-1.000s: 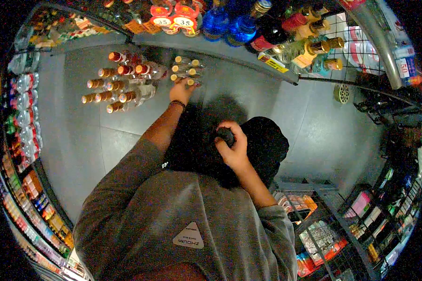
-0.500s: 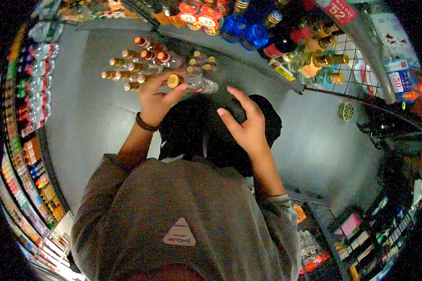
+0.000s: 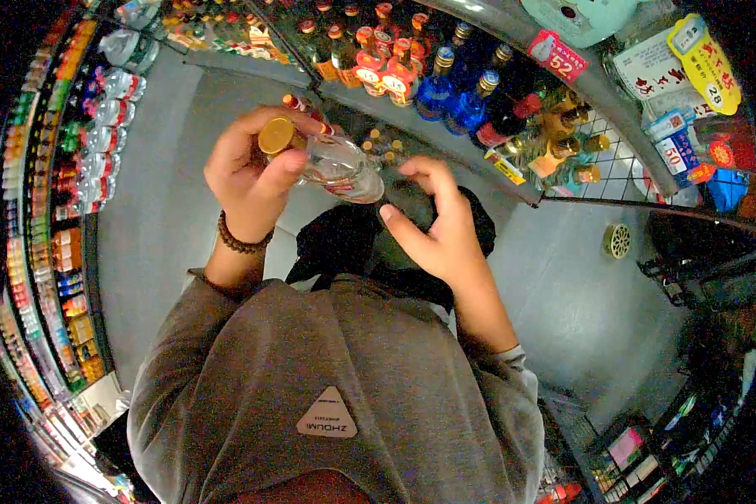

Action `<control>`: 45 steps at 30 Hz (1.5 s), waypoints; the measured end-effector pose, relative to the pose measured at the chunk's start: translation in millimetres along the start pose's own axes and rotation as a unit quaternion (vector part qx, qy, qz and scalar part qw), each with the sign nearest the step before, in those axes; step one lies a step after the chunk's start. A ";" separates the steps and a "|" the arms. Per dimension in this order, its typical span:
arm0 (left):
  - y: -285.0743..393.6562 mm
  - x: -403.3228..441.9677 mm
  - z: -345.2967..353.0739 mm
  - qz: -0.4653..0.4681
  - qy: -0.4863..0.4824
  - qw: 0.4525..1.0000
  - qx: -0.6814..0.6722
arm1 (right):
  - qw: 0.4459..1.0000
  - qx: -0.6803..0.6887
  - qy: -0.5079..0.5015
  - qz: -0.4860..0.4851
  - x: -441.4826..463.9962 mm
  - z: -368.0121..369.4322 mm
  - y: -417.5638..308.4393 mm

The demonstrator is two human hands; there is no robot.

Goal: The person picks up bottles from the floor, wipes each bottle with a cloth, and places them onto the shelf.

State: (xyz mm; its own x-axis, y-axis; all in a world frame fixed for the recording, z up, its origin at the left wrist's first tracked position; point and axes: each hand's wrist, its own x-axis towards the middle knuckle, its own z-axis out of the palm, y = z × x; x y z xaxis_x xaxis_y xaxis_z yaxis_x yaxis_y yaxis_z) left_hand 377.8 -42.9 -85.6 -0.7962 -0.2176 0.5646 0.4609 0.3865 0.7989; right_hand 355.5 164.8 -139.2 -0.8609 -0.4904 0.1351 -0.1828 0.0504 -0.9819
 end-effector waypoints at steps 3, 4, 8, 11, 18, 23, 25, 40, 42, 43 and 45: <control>3.5 1.9 2.7 0.015 0.019 0.998 -0.059 | 1.000 -0.018 -0.023 -0.011 -2.3 5.5 4.0; 4.3 2.3 4.0 0.027 0.024 0.997 -0.067 | 0.999 -0.013 -0.033 -0.012 -2.4 9.2 5.8; 5.6 0.3 5.5 0.061 0.023 0.996 -0.061 | 0.998 -0.030 -0.053 -0.030 2.3 16.7 2.5; 10.1 1.6 4.9 0.114 0.015 0.992 -0.049 | 0.998 -0.029 -0.022 -0.041 5.1 19.1 -4.8; 12.2 2.2 12.0 0.179 -0.006 0.979 -0.093 | 0.993 -0.013 0.046 -0.111 4.3 16.4 -2.2; 17.5 -13.1 26.4 0.066 0.003 0.983 -0.171 | 0.993 -0.007 0.050 -0.104 4.9 9.0 -5.2; 14.6 -16.0 31.5 0.018 0.008 0.975 -0.222 | 0.993 -0.013 0.052 -0.110 4.4 4.2 -4.1; -4.4 6.8 38.7 -0.013 -0.215 0.964 -0.157 | 0.997 0.010 0.074 -0.016 -4.7 -14.7 -7.5; -6.7 15.5 33.7 -0.024 -0.222 0.964 -0.142 | 0.998 -0.005 0.052 -0.033 -4.9 -20.4 -9.9; 3.7 27.3 29.2 -0.011 -0.232 0.968 -0.091 | 0.998 -0.012 0.054 -0.043 -3.6 -21.0 -12.2; 19.4 50.7 20.5 0.023 -0.218 0.974 -0.054 | 0.997 -0.026 0.055 -0.051 -0.4 -20.1 -12.1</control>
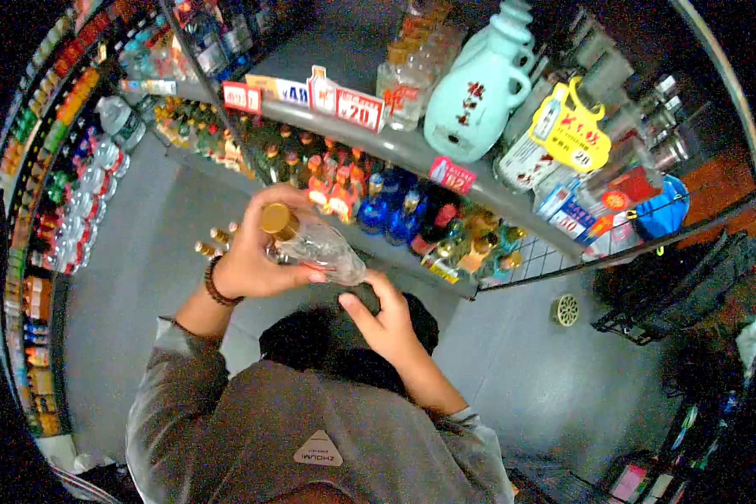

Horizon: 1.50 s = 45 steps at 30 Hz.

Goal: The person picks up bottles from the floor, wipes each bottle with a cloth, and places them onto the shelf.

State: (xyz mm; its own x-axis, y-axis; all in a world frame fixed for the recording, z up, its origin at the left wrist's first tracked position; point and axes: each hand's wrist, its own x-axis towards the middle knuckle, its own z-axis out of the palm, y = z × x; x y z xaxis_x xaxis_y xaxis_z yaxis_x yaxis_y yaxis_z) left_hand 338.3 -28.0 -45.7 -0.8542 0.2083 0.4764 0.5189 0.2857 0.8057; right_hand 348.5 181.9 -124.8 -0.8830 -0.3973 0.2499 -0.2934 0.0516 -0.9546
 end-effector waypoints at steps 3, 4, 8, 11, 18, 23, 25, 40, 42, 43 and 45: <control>13.4 34.2 -33.7 0.004 0.021 1.000 0.010 | 0.998 -0.054 0.012 -0.001 -4.1 1.1 6.5; 15.7 51.2 -47.9 0.008 0.029 0.999 -0.014 | 0.997 -0.075 0.006 0.032 -5.8 2.0 5.6; 23.8 132.8 -104.3 -0.042 0.010 0.994 -0.100 | 0.989 -0.115 0.026 0.090 -18.7 10.5 2.6; 1.5 200.3 -130.1 0.012 -0.004 0.999 0.050 | 0.981 -0.131 0.057 0.130 -23.2 20.0 -18.7; -83.1 284.9 -109.1 0.036 -0.040 0.964 0.261 | 0.958 -0.168 0.148 0.177 -12.9 45.3 -70.4; -141.2 312.8 -82.9 0.000 -0.101 0.961 0.258 | 0.950 -0.179 0.188 0.173 -1.5 56.3 -96.2; -142.4 317.2 -77.0 -0.026 -0.090 0.962 0.256 | 0.943 -0.182 0.197 0.198 -1.7 58.6 -98.2; -185.4 329.9 -56.6 0.018 -0.044 0.968 0.244 | 0.922 -0.085 0.298 0.233 0.6 72.8 -98.7; -182.4 330.4 -55.7 0.006 -0.028 0.970 0.242 | 0.921 -0.086 0.301 0.231 1.1 74.2 -96.7; -182.0 330.6 -56.3 0.003 -0.022 0.966 0.259 | 0.921 -0.085 0.302 0.231 1.0 75.1 -96.0; -181.0 331.0 -58.3 0.001 -0.016 0.961 0.277 | 0.921 -0.120 0.300 0.218 1.3 76.5 -94.2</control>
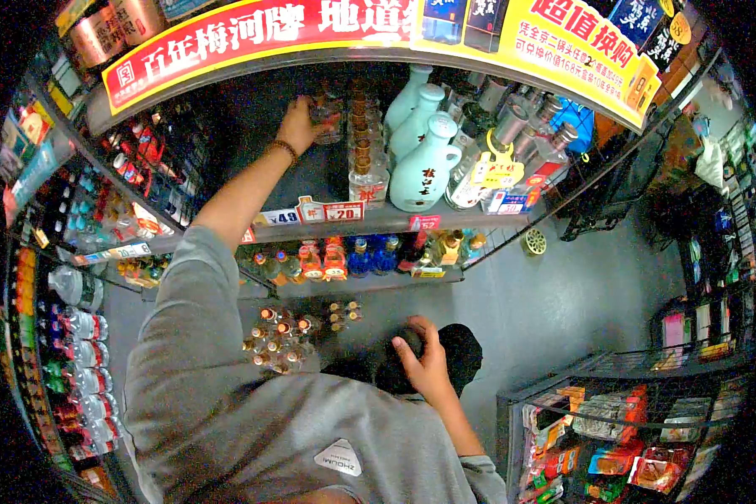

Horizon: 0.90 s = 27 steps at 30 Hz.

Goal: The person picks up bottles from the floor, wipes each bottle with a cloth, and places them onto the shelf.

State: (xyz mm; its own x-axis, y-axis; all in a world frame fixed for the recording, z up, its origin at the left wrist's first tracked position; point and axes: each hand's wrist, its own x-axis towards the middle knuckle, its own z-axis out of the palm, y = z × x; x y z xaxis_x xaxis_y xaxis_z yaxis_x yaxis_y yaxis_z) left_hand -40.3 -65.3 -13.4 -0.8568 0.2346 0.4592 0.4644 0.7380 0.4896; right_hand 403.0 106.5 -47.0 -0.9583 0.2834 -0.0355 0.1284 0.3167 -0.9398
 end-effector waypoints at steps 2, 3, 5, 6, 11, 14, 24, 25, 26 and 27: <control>0.5 -1.5 -0.5 -0.005 -0.004 1.000 -0.028 | 1.000 0.017 -0.001 0.025 0.3 0.5 -0.7; -1.2 -0.4 2.6 -0.005 -0.005 1.000 -0.028 | 0.998 0.032 -0.001 0.050 0.3 1.0 -1.3; -4.9 0.7 10.2 0.045 0.028 0.999 0.004 | 0.998 0.027 -0.001 0.048 0.7 2.5 -3.0; -3.4 -1.0 9.7 0.045 0.026 0.999 0.004 | 0.999 0.022 0.000 0.043 0.6 3.0 -4.0; -0.6 2.0 14.2 0.008 0.017 0.999 -0.035 | 0.999 0.025 0.000 0.035 0.8 4.2 -7.4; -6.0 3.0 18.2 0.035 0.033 0.998 -0.029 | 1.000 0.006 0.002 0.028 -2.1 3.2 -1.3; 1.8 1.8 13.9 -0.007 0.031 0.999 -0.037 | 1.000 -0.022 0.000 0.022 -2.7 -0.4 2.4; 2.2 1.7 13.1 -0.003 0.032 0.999 -0.040 | 1.000 -0.021 -0.001 0.022 -2.4 -0.9 1.7; 2.4 0.7 12.8 0.000 0.032 0.999 -0.044 | 0.999 -0.008 -0.002 0.037 -2.7 -1.5 -0.3; -0.2 0.9 15.7 0.000 0.031 0.999 -0.043 | 0.999 0.006 -0.003 0.052 -3.3 -2.0 -1.7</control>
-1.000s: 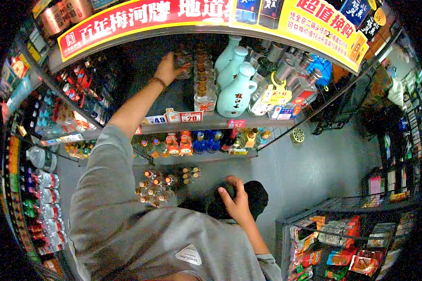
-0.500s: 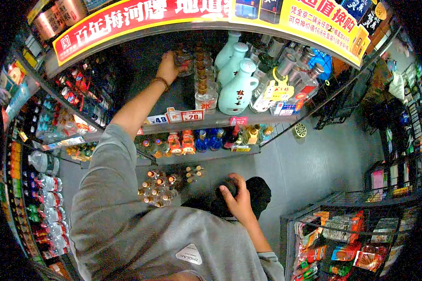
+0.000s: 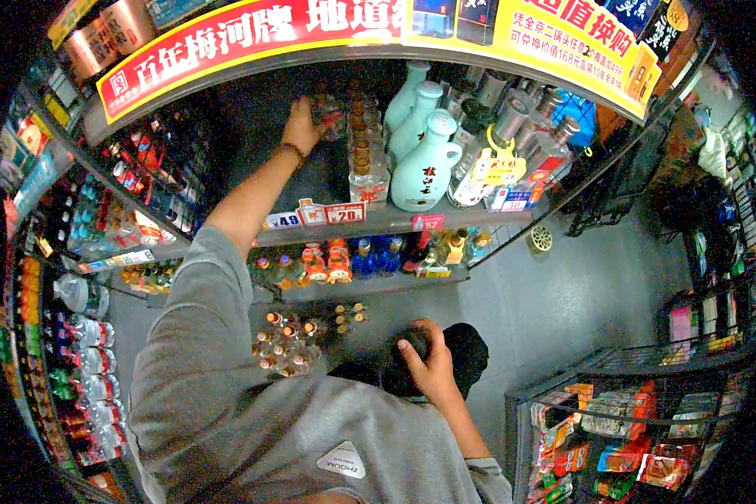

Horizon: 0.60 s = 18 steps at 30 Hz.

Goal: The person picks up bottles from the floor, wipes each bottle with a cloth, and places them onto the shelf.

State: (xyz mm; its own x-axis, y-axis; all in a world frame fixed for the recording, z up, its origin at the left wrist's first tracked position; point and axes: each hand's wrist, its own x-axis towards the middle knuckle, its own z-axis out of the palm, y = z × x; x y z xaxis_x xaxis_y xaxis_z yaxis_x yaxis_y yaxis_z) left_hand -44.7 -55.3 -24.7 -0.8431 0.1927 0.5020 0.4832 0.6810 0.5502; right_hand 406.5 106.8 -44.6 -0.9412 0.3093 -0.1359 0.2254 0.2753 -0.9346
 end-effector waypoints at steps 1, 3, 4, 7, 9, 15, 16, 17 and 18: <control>-2.9 0.8 2.8 0.015 0.018 1.000 0.010 | 1.000 0.001 -0.001 0.002 -0.7 -0.5 -0.8; -2.2 0.5 1.5 0.029 0.037 0.999 0.022 | 1.000 0.007 -0.010 0.007 -0.3 -1.1 -2.0; 1.9 0.3 -3.0 0.017 0.016 1.000 0.016 | 1.000 0.007 -0.010 0.006 -0.2 -0.9 -1.7; 5.8 0.3 -5.8 -0.002 -0.004 1.000 0.014 | 1.000 -0.015 -0.001 -0.012 -0.8 -0.8 2.9; 5.0 -1.3 -4.6 -0.009 -0.006 1.000 0.017 | 1.000 -0.007 -0.001 -0.025 -0.8 -1.3 10.1; -6.4 -1.8 -3.7 0.040 -0.003 0.998 0.044 | 1.000 0.000 -0.003 -0.012 -2.9 -6.9 12.0; -0.3 -4.4 -12.4 0.031 0.002 0.998 0.047 | 1.000 -0.002 -0.008 -0.010 -2.4 -8.6 14.5; 4.9 -6.7 -22.3 0.022 0.007 0.998 0.051 | 1.000 -0.009 -0.005 -0.019 -0.4 -10.2 19.1; 10.4 -10.6 -32.8 0.014 0.009 0.998 0.053 | 0.999 -0.016 -0.005 -0.028 1.3 -12.2 21.5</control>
State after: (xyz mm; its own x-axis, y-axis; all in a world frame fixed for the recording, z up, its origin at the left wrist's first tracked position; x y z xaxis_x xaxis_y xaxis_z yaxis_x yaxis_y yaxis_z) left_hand -23.0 -73.4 -2.4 -0.8251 0.2007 0.5282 0.4780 0.7465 0.4630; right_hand 413.2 124.2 -60.8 -0.9550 0.2837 -0.0861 0.1792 0.3211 -0.9300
